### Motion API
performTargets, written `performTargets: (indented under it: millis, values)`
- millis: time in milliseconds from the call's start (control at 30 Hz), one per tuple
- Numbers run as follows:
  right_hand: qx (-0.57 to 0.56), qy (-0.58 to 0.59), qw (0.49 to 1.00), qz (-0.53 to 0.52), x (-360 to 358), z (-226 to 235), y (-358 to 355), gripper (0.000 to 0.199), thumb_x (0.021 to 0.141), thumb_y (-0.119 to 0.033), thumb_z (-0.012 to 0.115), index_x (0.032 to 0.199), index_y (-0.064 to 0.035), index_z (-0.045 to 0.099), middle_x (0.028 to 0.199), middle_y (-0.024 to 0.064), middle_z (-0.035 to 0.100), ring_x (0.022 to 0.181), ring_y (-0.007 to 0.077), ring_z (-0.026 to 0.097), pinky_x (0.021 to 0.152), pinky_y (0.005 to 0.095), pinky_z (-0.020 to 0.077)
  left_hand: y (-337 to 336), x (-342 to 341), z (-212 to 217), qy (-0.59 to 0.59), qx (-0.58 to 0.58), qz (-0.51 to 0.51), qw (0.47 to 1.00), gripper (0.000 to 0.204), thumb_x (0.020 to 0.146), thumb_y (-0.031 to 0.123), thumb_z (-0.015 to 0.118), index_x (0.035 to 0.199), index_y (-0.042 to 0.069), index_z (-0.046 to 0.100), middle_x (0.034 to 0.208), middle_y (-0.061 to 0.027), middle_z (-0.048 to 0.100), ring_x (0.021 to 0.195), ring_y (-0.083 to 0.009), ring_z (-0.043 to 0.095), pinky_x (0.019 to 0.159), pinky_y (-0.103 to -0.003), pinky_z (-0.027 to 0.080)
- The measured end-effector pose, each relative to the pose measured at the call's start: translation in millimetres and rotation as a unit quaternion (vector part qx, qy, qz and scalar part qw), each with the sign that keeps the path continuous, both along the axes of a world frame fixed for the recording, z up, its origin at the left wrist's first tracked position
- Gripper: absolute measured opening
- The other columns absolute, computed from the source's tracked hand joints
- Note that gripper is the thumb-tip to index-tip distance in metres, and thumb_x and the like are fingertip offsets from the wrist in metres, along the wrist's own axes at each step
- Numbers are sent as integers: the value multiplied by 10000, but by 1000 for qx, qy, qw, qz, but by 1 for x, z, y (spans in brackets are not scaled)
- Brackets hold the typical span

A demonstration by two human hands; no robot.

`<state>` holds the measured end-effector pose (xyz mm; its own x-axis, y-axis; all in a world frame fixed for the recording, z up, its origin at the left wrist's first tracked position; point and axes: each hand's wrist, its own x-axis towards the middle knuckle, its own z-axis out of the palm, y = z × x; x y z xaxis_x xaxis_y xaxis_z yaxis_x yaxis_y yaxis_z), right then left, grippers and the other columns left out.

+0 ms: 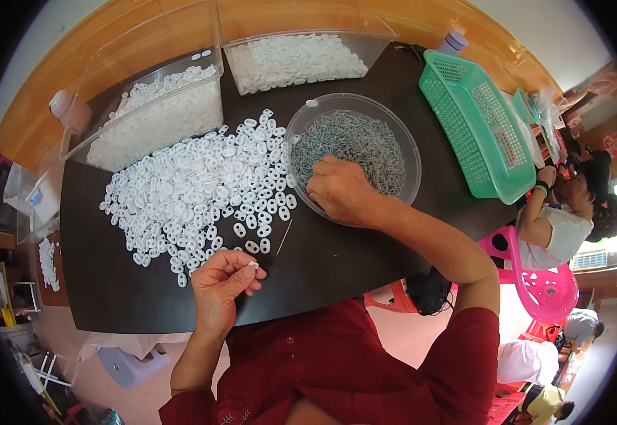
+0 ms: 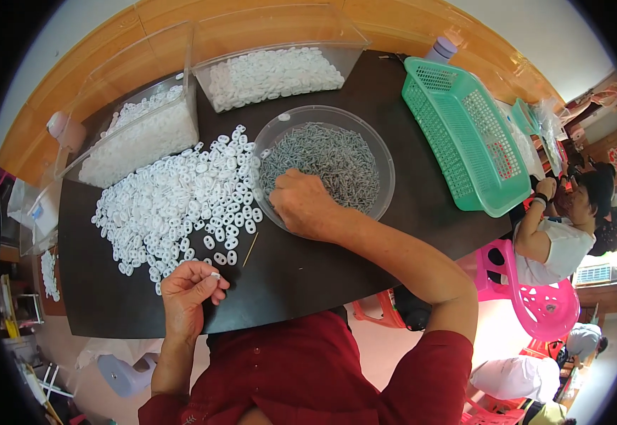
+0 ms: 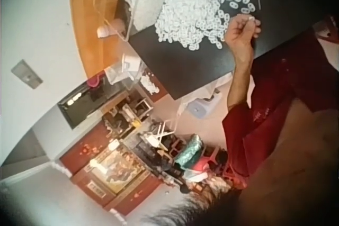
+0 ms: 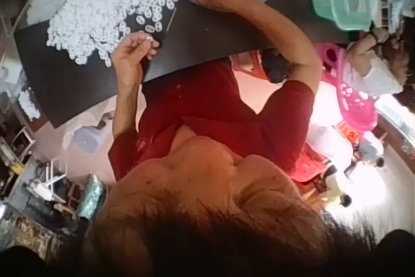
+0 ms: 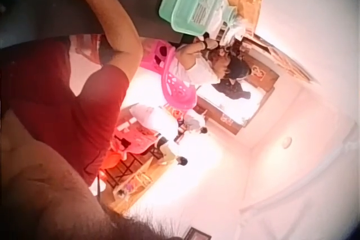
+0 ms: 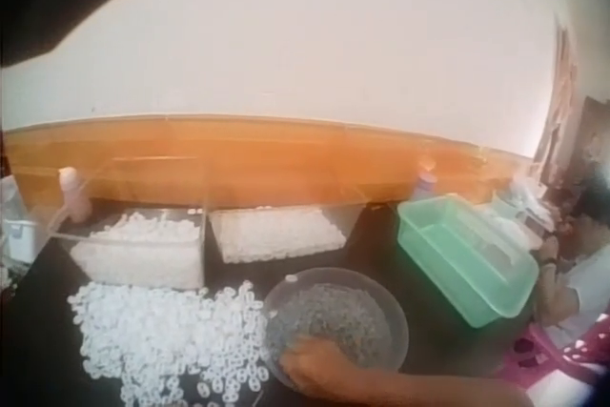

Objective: The person is manually assembling small plastic components by inserting tiny grey pins into them.

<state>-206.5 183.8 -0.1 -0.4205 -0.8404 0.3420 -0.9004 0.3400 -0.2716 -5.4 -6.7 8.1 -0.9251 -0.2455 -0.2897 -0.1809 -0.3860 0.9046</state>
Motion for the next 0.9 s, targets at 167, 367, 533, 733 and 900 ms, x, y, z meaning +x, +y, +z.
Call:
performTargets:
  millis: [167,367,533,733,900]
  values:
    - [43,-3,999,22,-4,4,-5,84,700,-67,607,645,-52,545,722,91,531,740,290,536,599,407,448,2,-1,-2,8,7,2,1000,69,833,23,627,877,-23,602,754,-130,659,575,-130,597,513,-214,454]
    - [24,-21,999,-3,-7,7,2,89,691,-50,609,666,-51,524,702,91,534,729,290,551,597,417,444,2,2,-3,25,16,6,1000,65,835,20,624,879,-25,604,754,-128,659,577,-130,600,510,-213,454]
    - [-23,-55,998,-30,-12,26,14,89,692,-31,642,723,-57,562,692,80,532,727,283,552,605,400,448,-1,4,-2,20,17,10,1000,61,838,15,618,880,-27,604,757,-131,660,576,-131,599,514,-214,453]
    - [-12,-69,997,12,-3,25,22,115,687,-39,676,767,-81,604,722,66,528,751,270,549,623,384,452,0,4,-2,20,7,8,1000,60,839,16,616,878,-28,603,750,-132,659,573,-128,597,512,-212,450]
    - [42,-17,999,26,-1,14,14,102,673,-27,663,723,-69,584,760,67,516,783,275,531,622,379,454,3,2,-3,19,14,3,1000,65,836,20,624,873,-29,603,748,-134,660,571,-131,598,510,-214,451]
